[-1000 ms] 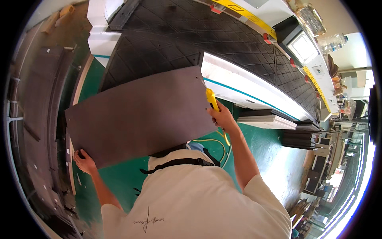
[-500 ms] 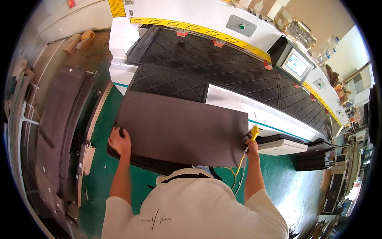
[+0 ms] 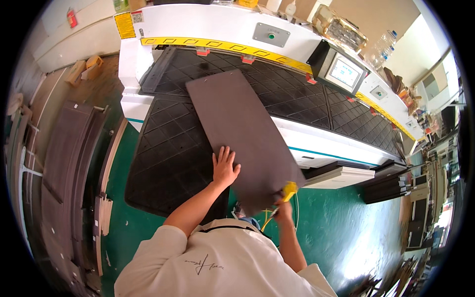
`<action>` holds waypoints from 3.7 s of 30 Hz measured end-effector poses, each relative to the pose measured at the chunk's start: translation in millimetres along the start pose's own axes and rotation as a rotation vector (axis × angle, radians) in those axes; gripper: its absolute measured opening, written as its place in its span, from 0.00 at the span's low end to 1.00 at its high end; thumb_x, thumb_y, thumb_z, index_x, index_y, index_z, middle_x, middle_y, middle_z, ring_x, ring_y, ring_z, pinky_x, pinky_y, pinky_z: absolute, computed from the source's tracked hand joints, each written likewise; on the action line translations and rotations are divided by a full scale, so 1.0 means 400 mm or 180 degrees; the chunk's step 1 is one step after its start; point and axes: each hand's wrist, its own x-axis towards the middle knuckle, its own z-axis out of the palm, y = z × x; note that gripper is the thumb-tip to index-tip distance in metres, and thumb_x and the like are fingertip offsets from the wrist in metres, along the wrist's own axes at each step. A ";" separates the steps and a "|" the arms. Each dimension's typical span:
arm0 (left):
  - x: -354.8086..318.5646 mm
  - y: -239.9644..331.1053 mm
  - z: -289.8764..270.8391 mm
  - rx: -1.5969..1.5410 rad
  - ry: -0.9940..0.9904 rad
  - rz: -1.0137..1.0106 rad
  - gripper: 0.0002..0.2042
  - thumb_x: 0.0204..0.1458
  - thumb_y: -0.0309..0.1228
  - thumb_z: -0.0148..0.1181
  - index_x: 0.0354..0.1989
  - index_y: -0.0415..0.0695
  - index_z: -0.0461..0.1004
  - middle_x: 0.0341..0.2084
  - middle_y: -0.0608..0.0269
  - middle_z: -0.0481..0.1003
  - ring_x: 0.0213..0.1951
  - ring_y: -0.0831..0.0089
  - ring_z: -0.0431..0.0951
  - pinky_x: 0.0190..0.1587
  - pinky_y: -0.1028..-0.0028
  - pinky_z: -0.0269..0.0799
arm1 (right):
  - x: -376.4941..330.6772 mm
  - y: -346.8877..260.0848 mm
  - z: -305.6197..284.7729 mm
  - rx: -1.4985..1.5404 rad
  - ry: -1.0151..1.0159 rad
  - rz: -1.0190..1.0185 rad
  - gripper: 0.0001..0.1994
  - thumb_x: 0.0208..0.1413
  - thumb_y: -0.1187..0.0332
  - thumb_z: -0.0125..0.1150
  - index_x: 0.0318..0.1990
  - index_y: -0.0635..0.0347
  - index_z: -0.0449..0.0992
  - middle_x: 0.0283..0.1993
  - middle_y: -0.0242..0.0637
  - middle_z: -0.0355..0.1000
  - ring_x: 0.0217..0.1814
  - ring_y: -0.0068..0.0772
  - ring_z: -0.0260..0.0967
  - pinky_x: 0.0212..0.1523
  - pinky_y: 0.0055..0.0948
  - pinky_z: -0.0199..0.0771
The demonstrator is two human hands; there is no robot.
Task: The person cleans a brown board by hand, using a scraper to remove debris from the edges and surface before blowing it off with an air nozzle.
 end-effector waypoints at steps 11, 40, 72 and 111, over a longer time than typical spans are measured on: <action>-0.153 -0.248 -0.221 0.0926 0.0152 -0.0651 0.30 0.63 0.49 0.55 0.69 0.46 0.67 0.74 0.52 0.58 0.77 0.52 0.50 0.73 0.32 0.32 | -0.128 0.041 0.236 -0.3175 -0.1010 -0.2007 0.20 0.55 0.65 0.70 0.53 0.64 0.78 0.48 0.53 0.80 0.51 0.57 0.78 0.50 0.41 0.78; -0.014 -0.198 -0.132 0.0268 0.0178 -0.0807 0.56 0.28 0.67 0.75 0.68 0.47 0.67 0.75 0.46 0.53 0.78 0.46 0.45 0.61 0.13 0.23 | 0.072 -0.299 0.325 -0.2742 -0.1910 0.0456 0.25 0.63 0.61 0.67 0.62 0.65 0.70 0.48 0.46 0.80 0.32 0.31 0.80 0.30 0.27 0.84; -0.003 -0.174 -0.141 0.0288 0.0265 -0.0654 0.49 0.31 0.60 0.80 0.64 0.54 0.68 0.74 0.46 0.56 0.77 0.51 0.50 0.61 0.13 0.28 | 0.107 -0.851 0.919 -0.0910 -0.1760 -0.1750 0.15 0.55 0.77 0.51 0.50 0.65 0.71 0.24 0.33 0.66 0.18 0.24 0.59 0.16 0.27 0.62; -0.060 -0.278 -0.181 0.1010 0.0122 -0.1219 0.54 0.45 0.71 0.63 0.73 0.43 0.57 0.76 0.51 0.51 0.78 0.50 0.45 0.70 0.26 0.39 | -0.292 -0.214 0.159 -0.2959 -0.2565 -0.0079 0.29 0.73 0.39 0.41 0.46 0.59 0.75 0.36 0.31 0.73 0.30 0.25 0.62 0.35 0.31 0.65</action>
